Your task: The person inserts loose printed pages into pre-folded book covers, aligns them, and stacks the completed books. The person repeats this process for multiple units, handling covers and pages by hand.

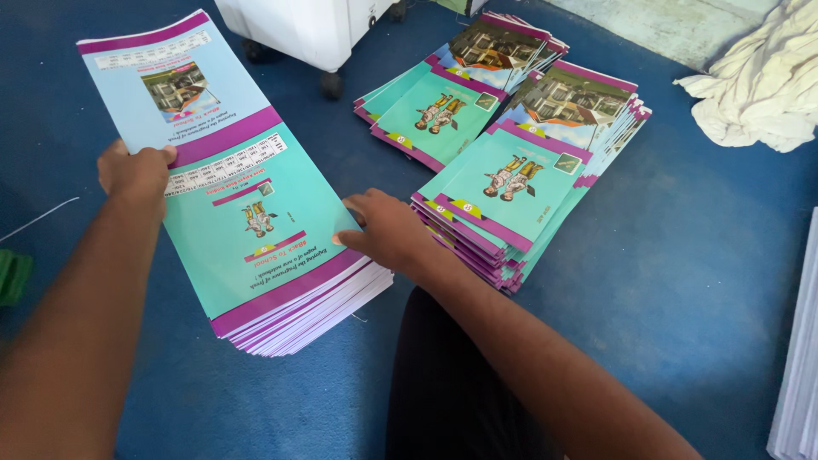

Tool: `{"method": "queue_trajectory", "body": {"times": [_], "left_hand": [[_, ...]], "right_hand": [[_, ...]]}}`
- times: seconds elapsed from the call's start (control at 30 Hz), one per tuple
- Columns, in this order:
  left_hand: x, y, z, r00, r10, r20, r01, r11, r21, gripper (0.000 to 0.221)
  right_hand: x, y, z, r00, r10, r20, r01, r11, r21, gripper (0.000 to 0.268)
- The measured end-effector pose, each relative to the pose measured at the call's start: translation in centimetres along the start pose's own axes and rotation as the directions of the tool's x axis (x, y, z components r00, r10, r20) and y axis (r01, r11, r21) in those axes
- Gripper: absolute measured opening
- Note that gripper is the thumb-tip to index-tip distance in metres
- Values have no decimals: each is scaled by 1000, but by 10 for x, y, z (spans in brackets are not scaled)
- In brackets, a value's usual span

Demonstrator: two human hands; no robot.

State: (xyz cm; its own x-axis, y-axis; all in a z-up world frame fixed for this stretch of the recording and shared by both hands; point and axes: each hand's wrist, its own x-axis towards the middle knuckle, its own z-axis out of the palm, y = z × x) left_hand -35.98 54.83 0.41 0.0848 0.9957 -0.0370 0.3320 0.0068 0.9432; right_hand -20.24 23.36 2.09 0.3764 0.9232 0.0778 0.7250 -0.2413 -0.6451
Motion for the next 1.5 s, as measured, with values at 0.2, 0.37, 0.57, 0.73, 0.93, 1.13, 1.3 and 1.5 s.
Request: {"method": "queue_trajectory", "body": {"times": [0.2,0.37,0.57,0.73,0.93,1.13,1.3,1.5], "left_hand": [[18,-18,2,998,-29,50,33,996,-85,33],[32,-37,6,993,-26,111,35,996,-77,50],[38,-19,14,997,82,-5,-61,780,622,97],[17,7,34,904,408,127,-364,577,731,80],[-33,47,97,710,665,231,-669,535,515,63],[-98,86,155,498,813,300,-865,443,237,44],[-149,105,195,383,853,355,-924,357,139,37],[-212,93,250,278,889,363,-953,301,-7,21]], "right_hand": [[2,1,0,998,44,35,-43,999,-21,49],[3,9,7,999,21,26,-21,1000,-1,54],[7,24,6,1000,23,-2,-23,985,169,55],[-2,49,-15,974,227,-5,-203,880,429,53],[-36,92,-50,945,297,-138,-201,857,475,48],[-81,141,-77,896,391,-210,-285,870,402,48],[-118,169,-92,853,466,-235,-365,855,368,52],[-169,196,-105,794,552,-254,-426,804,414,53]]}}
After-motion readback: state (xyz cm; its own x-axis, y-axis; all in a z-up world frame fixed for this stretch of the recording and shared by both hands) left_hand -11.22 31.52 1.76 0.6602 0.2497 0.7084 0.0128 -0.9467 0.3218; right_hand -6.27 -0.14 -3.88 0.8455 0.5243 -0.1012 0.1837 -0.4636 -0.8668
